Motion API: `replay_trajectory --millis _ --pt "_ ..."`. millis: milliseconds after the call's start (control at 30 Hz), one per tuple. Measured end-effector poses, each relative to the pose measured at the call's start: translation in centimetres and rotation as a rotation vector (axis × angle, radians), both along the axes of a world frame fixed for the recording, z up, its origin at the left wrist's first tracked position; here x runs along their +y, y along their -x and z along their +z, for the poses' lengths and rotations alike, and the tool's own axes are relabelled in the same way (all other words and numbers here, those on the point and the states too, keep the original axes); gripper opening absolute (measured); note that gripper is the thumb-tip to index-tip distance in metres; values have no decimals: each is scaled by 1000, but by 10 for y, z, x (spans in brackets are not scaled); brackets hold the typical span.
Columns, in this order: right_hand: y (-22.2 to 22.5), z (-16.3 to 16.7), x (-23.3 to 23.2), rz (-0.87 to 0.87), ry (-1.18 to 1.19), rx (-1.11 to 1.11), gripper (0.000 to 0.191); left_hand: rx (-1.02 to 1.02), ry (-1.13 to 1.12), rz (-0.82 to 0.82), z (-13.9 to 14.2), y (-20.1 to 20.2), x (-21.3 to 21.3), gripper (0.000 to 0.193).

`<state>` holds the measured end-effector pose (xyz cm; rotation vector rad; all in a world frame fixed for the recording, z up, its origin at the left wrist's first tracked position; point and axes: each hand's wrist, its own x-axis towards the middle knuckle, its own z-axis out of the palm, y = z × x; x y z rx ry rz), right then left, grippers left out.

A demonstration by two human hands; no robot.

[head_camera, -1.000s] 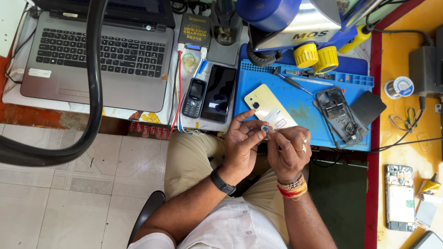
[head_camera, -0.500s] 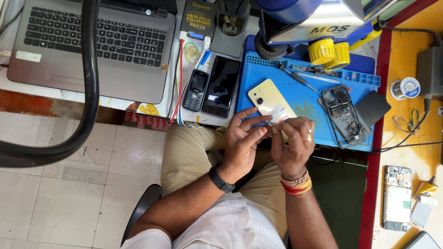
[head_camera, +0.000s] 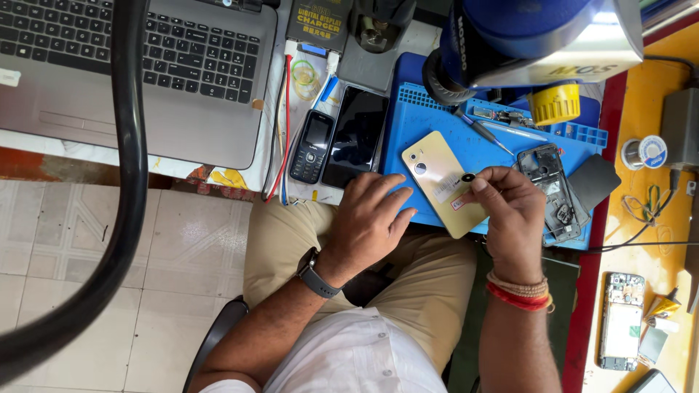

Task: The person removes a camera lens from a yellow smartphone back cover, then inserts a new lens into the same cover. The person repeatedly checks the fit and alignment of the lens by hand.

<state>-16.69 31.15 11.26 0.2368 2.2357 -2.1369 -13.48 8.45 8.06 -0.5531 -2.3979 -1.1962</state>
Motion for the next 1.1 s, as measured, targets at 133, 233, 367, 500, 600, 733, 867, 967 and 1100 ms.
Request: replay_trajectory --millis 133,233,367,500,600,733,867,967,1100 --pt "27 9 -5 147 -135 -103 11 21 91 -66 -3 5 -3 34" --pt "51 13 -18 286 -217 -168 11 40 69 -58 -6 5 -8 34" --pt "71 16 -40 445 -309 -260 10 34 3 -35 -11 8 -28 31" --pt "78 15 -54 493 -390 -299 10 26 -16 -31 -17 13 -47 23" --pt "81 10 -59 466 -389 -366 9 60 -28 -30 -23 13 -55 22" --pt "84 4 -62 452 -359 -384 10 95 -58 -37 -29 12 -55 25" --pt "85 3 -65 445 -404 -392 11 76 -74 -32 -34 9 -56 26" --pt "83 6 -69 441 -423 -379 11 80 -79 -23 -35 9 -56 27" --pt "79 11 -72 445 -429 -355 12 91 -74 -18 -33 7 -54 29"
